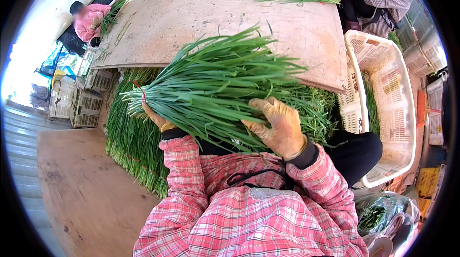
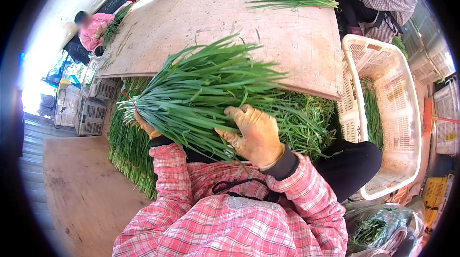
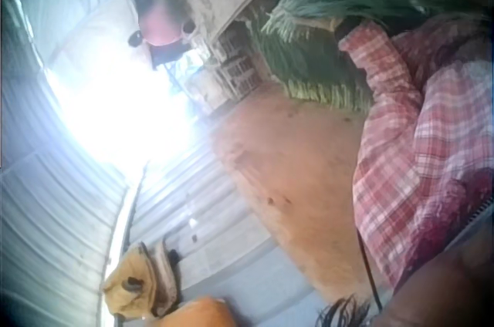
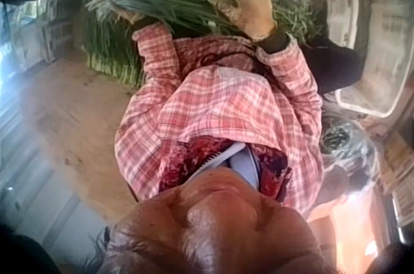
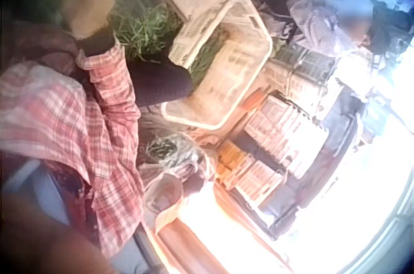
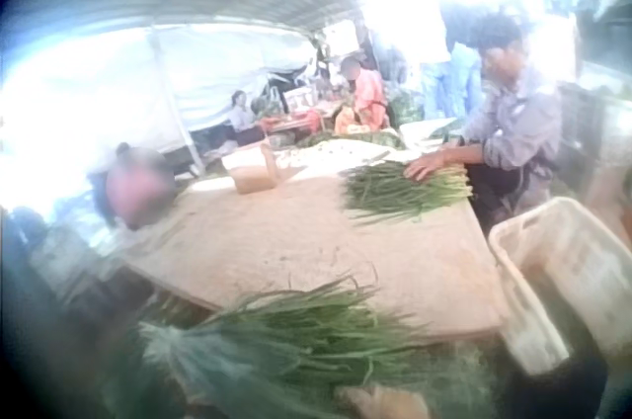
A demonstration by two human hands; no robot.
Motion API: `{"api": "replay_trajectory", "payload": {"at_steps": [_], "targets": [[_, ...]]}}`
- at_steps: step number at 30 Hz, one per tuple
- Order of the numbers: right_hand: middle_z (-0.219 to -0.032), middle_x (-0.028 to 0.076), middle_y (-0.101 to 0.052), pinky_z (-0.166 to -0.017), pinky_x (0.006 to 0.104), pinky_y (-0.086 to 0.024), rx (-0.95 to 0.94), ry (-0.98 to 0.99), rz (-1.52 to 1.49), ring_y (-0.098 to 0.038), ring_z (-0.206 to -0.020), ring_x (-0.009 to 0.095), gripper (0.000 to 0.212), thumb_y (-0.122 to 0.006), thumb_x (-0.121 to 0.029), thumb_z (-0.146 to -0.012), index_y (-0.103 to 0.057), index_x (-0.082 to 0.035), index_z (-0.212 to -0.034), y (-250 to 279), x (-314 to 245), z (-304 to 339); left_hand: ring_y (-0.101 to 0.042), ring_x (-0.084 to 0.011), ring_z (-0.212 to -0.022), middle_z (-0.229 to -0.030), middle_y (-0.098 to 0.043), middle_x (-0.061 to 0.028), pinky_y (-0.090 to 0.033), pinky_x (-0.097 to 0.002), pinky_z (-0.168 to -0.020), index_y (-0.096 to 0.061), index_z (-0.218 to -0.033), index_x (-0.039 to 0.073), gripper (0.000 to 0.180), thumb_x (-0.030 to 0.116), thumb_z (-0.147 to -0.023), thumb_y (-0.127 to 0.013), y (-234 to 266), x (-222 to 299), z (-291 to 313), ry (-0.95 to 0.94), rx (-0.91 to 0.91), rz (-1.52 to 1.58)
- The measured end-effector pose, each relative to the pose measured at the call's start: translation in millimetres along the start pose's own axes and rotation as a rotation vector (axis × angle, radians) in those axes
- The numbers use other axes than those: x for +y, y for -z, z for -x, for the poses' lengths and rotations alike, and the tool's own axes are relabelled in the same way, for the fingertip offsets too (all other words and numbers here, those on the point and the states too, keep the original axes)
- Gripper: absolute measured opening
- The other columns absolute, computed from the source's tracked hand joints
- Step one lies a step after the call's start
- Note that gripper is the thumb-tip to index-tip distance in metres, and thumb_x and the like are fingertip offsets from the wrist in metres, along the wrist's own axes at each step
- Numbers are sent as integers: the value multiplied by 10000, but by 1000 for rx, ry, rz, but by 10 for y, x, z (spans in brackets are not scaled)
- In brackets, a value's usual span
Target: The person picks up a bunch of green onions from a pile, aligns them, secures them with a red rubber band, and places the bundle aside.
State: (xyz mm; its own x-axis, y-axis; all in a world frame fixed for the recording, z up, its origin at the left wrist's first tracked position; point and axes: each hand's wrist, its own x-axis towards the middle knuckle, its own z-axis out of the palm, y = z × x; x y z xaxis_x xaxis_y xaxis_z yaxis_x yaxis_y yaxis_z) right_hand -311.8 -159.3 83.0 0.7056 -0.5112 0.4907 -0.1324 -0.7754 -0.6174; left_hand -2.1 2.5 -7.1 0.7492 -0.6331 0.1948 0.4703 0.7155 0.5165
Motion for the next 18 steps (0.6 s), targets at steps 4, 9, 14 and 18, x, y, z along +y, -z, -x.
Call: {"api": "replay_trajectory", "payload": {"at_steps": [4, 9, 14, 18], "targets": [[-733, 77, -560, -574, 376, -455, -91, 108, 109, -567, -671, 276, 169, -687, -137, -667, -582, -78, -786, -154, 87, 127, -474, -325, -1184, -1322, -486, -132, -347, -498, -1022, -474, -1296, 80, 633, 564, -904, -363, -112, -61, -1, -32, -19, 14], [-592, 61, -506, -525, 379, -446, -162, 162, 231, -545, -575, 254, 112, -665, -90, -617, -572, -96, -678, 303, 403, 419, -484, -314, -1172, -1316, -490, -121, -377, -486, -1007, -444, -1324, 99, 627, 563, -914, -345, -136, -104, 49, -110, 148, -18], [-732, 68, -590, -611, 346, -487, 143, -43, 111, -592, -673, 252, 101, -684, -52, -731, -619, -73, -807, 777, 209, 12, -488, -301, -1170, -1328, -478, -102, -394, -475, -1000, -406, -1355, 129, 629, 573, -913, -347, -190, -141, 103, -159, 136, -1], [-823, 107, -619, -606, 367, -486, 183, 146, 236, -608, -711, 290, 223, -637, -167, -811, -623, -82, -1017, 520, 109, -528, -498, -291, -1158, -1316, -487, -103, -409, -458, -988, -414, -1345, 118, 626, 567, -912, -356, -326, -167, 114, -165, 112, -31]]}}
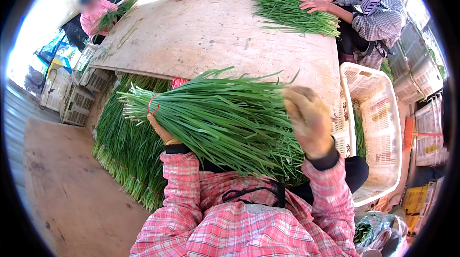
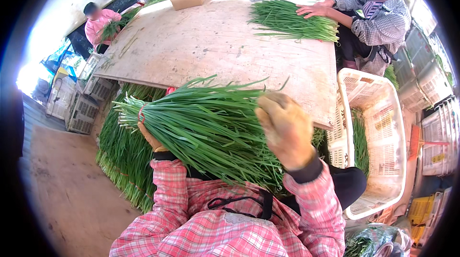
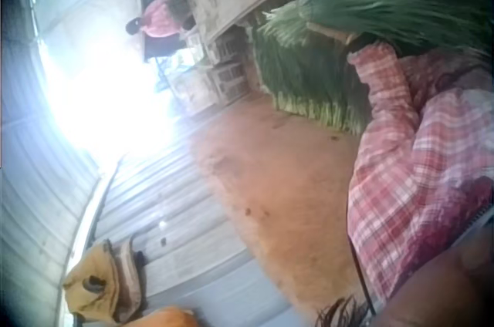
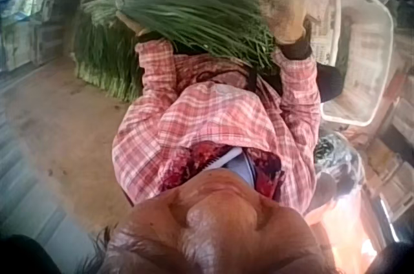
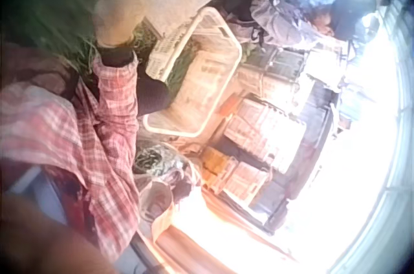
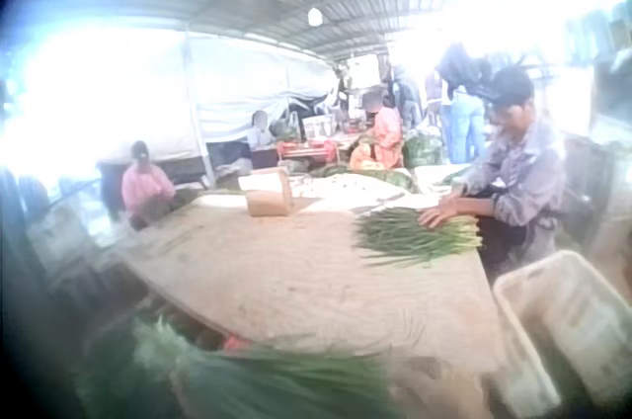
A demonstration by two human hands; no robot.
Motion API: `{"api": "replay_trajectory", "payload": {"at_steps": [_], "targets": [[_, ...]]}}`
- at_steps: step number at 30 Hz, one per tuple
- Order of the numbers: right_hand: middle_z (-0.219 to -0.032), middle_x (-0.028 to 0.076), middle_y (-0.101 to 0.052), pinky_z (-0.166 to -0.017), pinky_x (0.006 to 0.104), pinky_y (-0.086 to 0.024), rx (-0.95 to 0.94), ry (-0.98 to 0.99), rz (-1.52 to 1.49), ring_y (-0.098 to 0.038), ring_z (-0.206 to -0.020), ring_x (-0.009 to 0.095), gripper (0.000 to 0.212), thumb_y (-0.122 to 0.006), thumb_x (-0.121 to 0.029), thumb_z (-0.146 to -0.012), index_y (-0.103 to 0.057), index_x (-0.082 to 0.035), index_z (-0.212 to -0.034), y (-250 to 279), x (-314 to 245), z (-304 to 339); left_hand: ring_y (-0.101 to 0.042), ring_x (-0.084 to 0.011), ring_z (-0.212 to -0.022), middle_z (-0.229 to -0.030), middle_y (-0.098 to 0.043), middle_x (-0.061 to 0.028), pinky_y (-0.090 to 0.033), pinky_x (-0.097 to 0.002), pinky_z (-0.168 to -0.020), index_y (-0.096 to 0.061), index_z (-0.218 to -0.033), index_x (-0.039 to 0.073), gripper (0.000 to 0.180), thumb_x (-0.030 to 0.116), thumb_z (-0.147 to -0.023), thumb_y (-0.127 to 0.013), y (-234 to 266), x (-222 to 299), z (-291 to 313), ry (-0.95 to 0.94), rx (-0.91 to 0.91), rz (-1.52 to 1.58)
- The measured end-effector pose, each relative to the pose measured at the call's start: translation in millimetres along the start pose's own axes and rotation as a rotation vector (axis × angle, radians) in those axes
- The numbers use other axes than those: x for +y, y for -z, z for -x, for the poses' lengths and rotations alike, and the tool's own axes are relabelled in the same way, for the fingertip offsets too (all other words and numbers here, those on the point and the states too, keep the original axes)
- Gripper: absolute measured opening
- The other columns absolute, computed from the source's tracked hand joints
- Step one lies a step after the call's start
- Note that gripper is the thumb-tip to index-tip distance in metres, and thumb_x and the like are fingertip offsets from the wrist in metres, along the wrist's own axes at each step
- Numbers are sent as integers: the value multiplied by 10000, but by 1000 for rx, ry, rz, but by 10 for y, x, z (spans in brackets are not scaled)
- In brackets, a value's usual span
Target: The person picks up a bunch of green onions from a pile, aligns them, secures them with a red rubber band, and places the bundle aside.
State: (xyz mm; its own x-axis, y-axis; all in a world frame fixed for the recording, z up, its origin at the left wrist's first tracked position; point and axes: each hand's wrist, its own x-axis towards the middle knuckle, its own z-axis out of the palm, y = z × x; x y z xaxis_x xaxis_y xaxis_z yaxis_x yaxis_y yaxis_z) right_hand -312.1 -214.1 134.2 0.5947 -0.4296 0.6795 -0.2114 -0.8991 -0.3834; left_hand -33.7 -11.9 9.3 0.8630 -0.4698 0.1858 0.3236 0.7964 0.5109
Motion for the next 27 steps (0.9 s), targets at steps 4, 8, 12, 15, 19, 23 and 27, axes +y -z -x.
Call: {"api": "replay_trajectory", "payload": {"at_steps": [4, 8, 12, 15, 19, 23, 27], "targets": [[-834, 130, -620, -575, 390, -476, -199, -18, 173, -605, -679, 300, 210, -607, -223, -833, -628, -81, -985, -532, 75, -85, -507, -289, -1138, -1304, -493, -104, -409, -455, -982, -420, -1337, 112, 622, 561, -911, -362, -98, -80, 34, -1, 2, -23], [-750, 135, -606, -545, 361, -462, -198, -148, -53, -596, -634, 281, 78, -604, -142, -820, -627, -83, -865, -649, 379, 247, -495, -299, -1150, -1305, -493, -103, -384, -460, -1000, -419, -1340, 110, 668, 600, -890, -363, -3, -104, -4, 84, 28, 38], [-686, 97, -594, -539, 275, -440, 1, -464, -331, -563, -572, 187, 52, -565, -27, -826, -611, -49, -814, -481, 428, 528, -497, -294, -1149, -1301, -498, -102, -389, -454, -996, -423, -1337, 99, 690, 614, -880, -372, -19, -47, 66, 126, 2, 90], [-717, 35, -603, -576, 221, -444, 169, -642, -541, -534, -626, 87, 91, -535, 58, -832, -604, 6, -806, -223, 494, 622, -500, -288, -1147, -1298, -502, -101, -395, -453, -991, -424, -1337, 95, 694, 615, -880, -374, 21, -51, 85, 130, -6, 74], [-851, 137, -634, -572, 338, -483, -222, -125, -26, -623, -664, 237, 214, -675, -161, -790, -606, -48, -958, -132, -67, 266, -516, -293, -1105, -1252, -531, -108, -400, -454, -970, -460, -1299, 85, 691, 625, -877, -377, -7, -65, 93, 135, -5, 65], [-804, 107, -616, -570, 382, -479, -458, -49, 220, -612, -702, 273, 210, -663, -147, -722, -604, -87, -915, -481, -14, 485, -535, -285, -1069, -1217, -554, -95, -424, -445, -938, -477, -1277, 81, 667, 611, -887, -371, -198, -163, 115, 144, -42, 41], [-765, 85, -605, -559, 324, -475, -124, -149, -105, -598, -658, 242, 138, -629, -25, -718, -604, -83, -841, -528, -5, 633, -517, -284, -1118, -1267, -522, -93, -418, -447, -962, -429, -1333, 98, 667, 597, -893, -382, -65, -106, 100, 162, -79, 39]]}}
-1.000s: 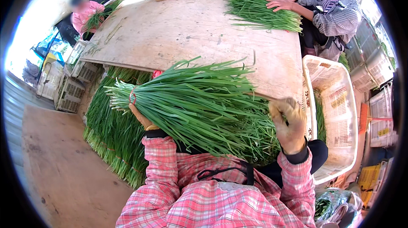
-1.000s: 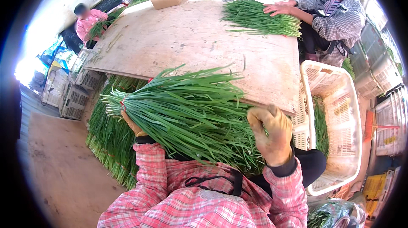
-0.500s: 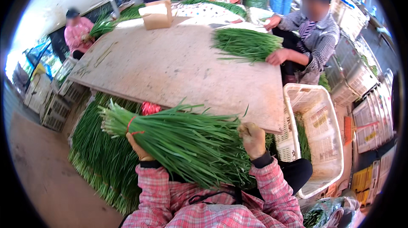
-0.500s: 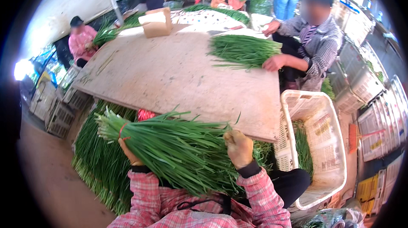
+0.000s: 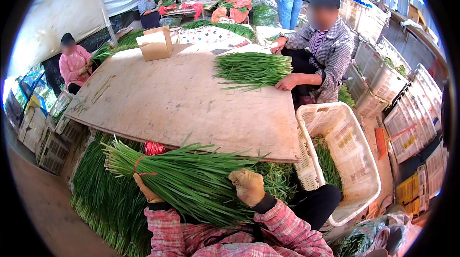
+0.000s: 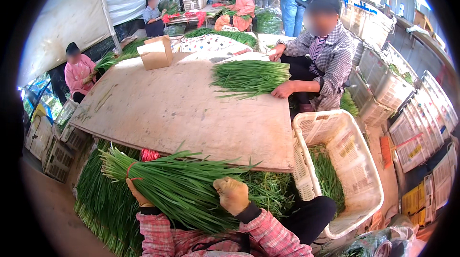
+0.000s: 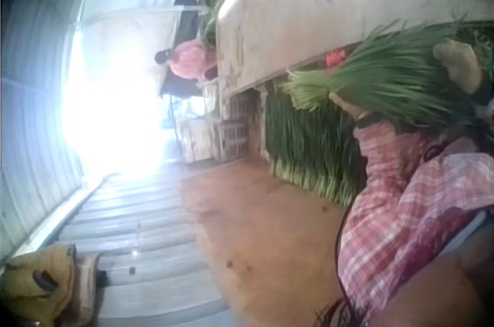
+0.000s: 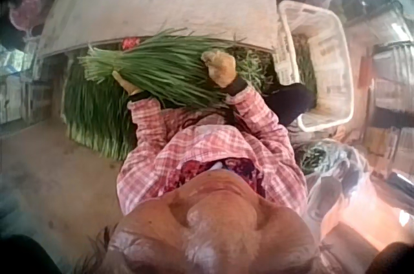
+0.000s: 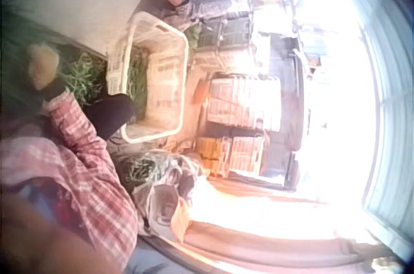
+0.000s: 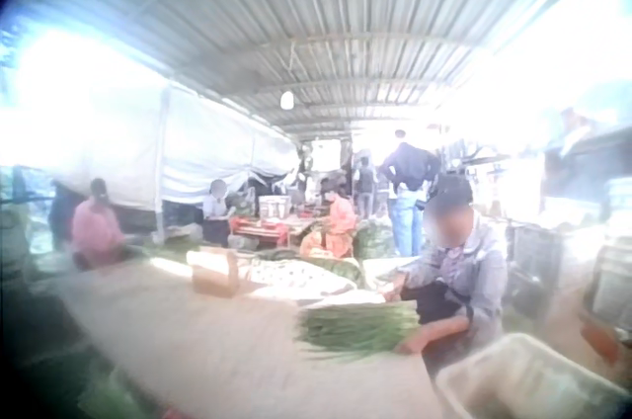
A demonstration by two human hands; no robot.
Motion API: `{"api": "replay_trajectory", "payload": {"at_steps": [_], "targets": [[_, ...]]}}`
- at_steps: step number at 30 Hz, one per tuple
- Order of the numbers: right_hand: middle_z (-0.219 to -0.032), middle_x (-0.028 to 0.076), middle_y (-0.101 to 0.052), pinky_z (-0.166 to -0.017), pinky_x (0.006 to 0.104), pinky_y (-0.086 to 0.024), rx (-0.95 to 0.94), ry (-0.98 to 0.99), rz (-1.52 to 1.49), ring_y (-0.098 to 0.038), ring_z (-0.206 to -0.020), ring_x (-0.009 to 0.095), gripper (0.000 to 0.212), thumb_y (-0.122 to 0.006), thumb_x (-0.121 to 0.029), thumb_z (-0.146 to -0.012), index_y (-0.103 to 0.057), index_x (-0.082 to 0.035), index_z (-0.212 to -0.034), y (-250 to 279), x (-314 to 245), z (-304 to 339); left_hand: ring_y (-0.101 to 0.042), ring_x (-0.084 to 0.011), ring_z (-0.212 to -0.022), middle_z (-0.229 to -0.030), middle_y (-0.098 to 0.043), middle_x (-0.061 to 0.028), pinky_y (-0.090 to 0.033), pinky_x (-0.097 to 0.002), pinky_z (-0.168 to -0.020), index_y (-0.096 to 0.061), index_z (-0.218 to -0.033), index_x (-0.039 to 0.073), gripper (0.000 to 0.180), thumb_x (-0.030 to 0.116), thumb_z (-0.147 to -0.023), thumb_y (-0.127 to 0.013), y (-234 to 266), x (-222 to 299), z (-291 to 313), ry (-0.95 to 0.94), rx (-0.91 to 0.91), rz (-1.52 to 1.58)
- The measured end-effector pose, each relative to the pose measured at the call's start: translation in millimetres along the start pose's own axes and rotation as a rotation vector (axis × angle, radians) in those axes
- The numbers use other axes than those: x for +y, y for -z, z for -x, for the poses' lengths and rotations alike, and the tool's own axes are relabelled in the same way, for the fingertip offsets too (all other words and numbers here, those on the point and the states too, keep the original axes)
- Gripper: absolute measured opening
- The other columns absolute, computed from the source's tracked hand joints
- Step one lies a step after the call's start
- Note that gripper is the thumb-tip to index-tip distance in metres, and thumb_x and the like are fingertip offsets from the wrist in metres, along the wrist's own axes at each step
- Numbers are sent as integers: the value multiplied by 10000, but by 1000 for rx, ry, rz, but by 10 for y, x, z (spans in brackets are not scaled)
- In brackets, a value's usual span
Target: The person picks up a bunch of green onions from a pile, aligns them, secures them with a red rubber band, and places the bundle aside.
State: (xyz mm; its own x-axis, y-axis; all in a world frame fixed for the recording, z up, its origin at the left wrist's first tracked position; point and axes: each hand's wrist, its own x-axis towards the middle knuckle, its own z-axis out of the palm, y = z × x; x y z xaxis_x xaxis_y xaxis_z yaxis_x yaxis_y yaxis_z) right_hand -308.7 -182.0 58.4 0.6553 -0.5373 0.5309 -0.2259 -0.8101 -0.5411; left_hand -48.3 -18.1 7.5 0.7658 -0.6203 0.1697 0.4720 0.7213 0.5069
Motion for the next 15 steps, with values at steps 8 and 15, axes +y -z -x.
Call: {"api": "replay_trajectory", "payload": {"at_steps": [8, 15], "targets": [[-944, 154, -622, -601, 345, -510, -113, -114, 79, -626, -736, 270, 241, -567, -285, -882, -592, -47, -915, 273, -260, 14, -556, -280, -1053, -1221, -552, -95, -471, -444, -894, -464, -1296, 95, 641, 589, -891, -404, -50, -46, 21, -8, 74, 6], [-721, 73, -582, -509, 373, -458, -23, -19, 102, -592, -642, 267, 153, -640, -233, -798, -599, -88, -820, -54, -68, 142, -561, -274, -1028, -1206, -553, -94, -481, -441, -864, -483, -1273, 98, 618, 580, -891, -415, -106, -41, 32, -14, 95, -18]]}}
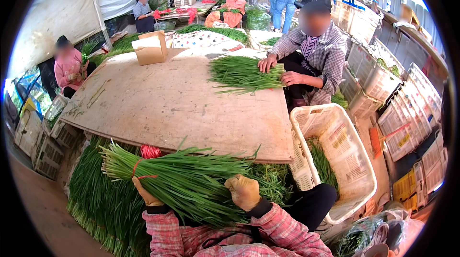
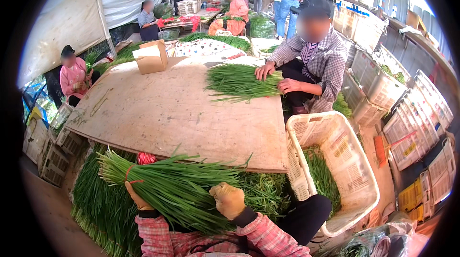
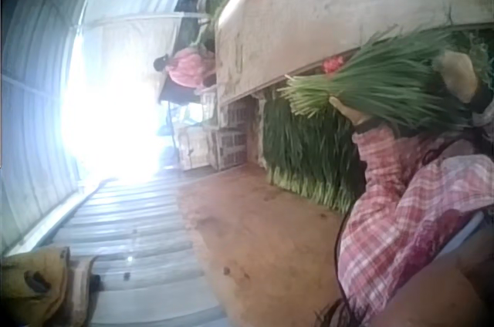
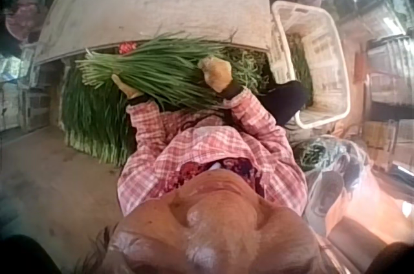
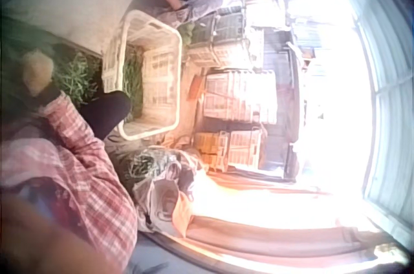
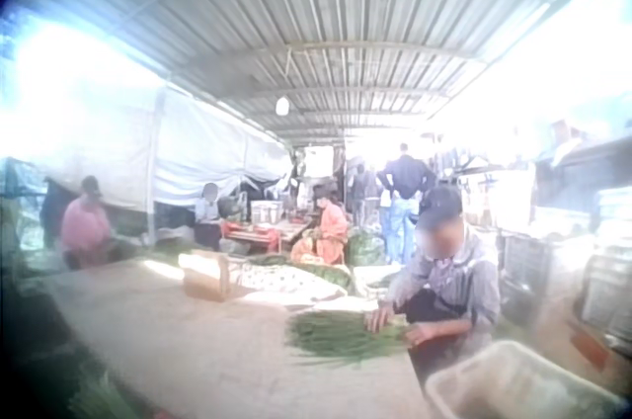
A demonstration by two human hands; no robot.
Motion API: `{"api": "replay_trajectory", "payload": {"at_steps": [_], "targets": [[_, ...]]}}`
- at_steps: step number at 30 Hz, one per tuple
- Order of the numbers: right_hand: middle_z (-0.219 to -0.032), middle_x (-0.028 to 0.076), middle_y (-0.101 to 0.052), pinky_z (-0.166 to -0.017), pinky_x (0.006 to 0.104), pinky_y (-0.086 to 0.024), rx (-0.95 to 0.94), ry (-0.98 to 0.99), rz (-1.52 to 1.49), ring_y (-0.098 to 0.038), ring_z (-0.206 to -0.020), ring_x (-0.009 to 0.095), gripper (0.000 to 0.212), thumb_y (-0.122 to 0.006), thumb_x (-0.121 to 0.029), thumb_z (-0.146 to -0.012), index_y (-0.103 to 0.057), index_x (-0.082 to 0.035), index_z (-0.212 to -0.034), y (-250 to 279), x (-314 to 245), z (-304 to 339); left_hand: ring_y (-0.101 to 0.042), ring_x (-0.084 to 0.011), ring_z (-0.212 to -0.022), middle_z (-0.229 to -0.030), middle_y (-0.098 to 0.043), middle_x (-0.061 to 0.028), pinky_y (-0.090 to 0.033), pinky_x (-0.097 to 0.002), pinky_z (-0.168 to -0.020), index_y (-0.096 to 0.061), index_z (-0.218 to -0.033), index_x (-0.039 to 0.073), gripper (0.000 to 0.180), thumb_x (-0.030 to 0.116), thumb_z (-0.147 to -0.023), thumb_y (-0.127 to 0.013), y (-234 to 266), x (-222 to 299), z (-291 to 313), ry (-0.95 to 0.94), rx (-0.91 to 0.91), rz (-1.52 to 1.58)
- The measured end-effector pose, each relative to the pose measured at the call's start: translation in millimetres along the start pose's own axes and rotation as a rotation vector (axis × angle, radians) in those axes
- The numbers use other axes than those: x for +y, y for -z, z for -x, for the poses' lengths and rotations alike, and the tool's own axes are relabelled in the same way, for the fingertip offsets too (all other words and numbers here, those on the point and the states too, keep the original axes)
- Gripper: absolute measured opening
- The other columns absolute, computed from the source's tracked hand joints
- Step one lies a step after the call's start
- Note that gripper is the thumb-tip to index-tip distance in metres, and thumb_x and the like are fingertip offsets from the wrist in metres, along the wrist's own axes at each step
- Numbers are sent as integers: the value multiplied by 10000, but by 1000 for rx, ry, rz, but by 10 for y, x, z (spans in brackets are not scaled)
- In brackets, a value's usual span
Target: The person picks up a bunch of green onions from a pile, aligns them, secures them with a red rubber band, and places the bundle aside.
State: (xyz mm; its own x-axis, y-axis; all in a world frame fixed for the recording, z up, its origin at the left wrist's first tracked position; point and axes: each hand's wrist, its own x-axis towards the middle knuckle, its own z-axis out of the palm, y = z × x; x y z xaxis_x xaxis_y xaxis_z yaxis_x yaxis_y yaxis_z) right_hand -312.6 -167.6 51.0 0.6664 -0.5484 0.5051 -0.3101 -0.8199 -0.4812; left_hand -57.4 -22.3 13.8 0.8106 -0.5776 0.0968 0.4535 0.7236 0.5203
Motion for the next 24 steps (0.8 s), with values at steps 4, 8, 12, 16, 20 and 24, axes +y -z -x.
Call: {"api": "replay_trajectory", "payload": {"at_steps": [4, 8, 12, 16, 20, 24], "targets": [[-733, 86, -582, -520, 371, -462, 17, -83, 0, -594, -641, 272, 170, -643, -241, -807, -606, -88, -870, 13, 8, -1, -533, -289, -1065, -1236, -533, -98, -449, -459, -903, -478, -1280, 90, 647, 596, -883, -417, 164, 30, -18, 16, -49, 25], [-781, 87, -595, -529, 364, -466, -213, 26, 195, -603, -655, 272, 179, -638, -232, -809, -624, -91, -918, 17, -118, -63, -555, -281, -1021, -1178, -563, -93, -464, -442, -887, -490, -1261, 98, 625, 593, -889, -403, 168, 25, -12, 14, 26, 38], [-739, 75, -588, -508, 360, -453, -86, 46, -36, -594, -640, 265, 106, -634, -124, -764, -636, -102, -867, -80, -71, 21, -554, -283, -1026, -1179, -563, -97, -461, -444, -893, -492, -1259, 95, 636, 601, -885, -399, 212, 35, -25, 25, 6, 52], [-744, 84, -609, -528, 318, -469, -4, -31, -211, -612, -646, 248, 33, -644, -72, -774, -638, -72, -806, -102, -52, 56, -559, -286, -1022, -1184, -562, -100, -469, -446, -883, -492, -1259, 90, 635, 597, -888, -395, 209, 21, -24, 10, 15, 21], [-748, 98, -618, -566, 274, -474, 70, -472, -792, -611, -651, 196, 47, -620, -28, -827, -657, -23, -855, -62, 114, 208, -562, -291, -1018, -1186, -559, -104, -476, -454, -870, -485, -1264, 88, 636, 593, -887, -400, 116, -65, 30, 46, 29, -2], [-763, 148, -625, -554, 344, -487, -157, -258, 152, -616, -641, 278, 150, -696, -181, -763, -683, -51, -836, 320, 431, 271, -561, -289, -1021, -1176, -559, -112, -476, -461, -873, -465, -1286, 74, 634, 564, -888, -414, -119, -26, 89, -7, -34, -71]]}}
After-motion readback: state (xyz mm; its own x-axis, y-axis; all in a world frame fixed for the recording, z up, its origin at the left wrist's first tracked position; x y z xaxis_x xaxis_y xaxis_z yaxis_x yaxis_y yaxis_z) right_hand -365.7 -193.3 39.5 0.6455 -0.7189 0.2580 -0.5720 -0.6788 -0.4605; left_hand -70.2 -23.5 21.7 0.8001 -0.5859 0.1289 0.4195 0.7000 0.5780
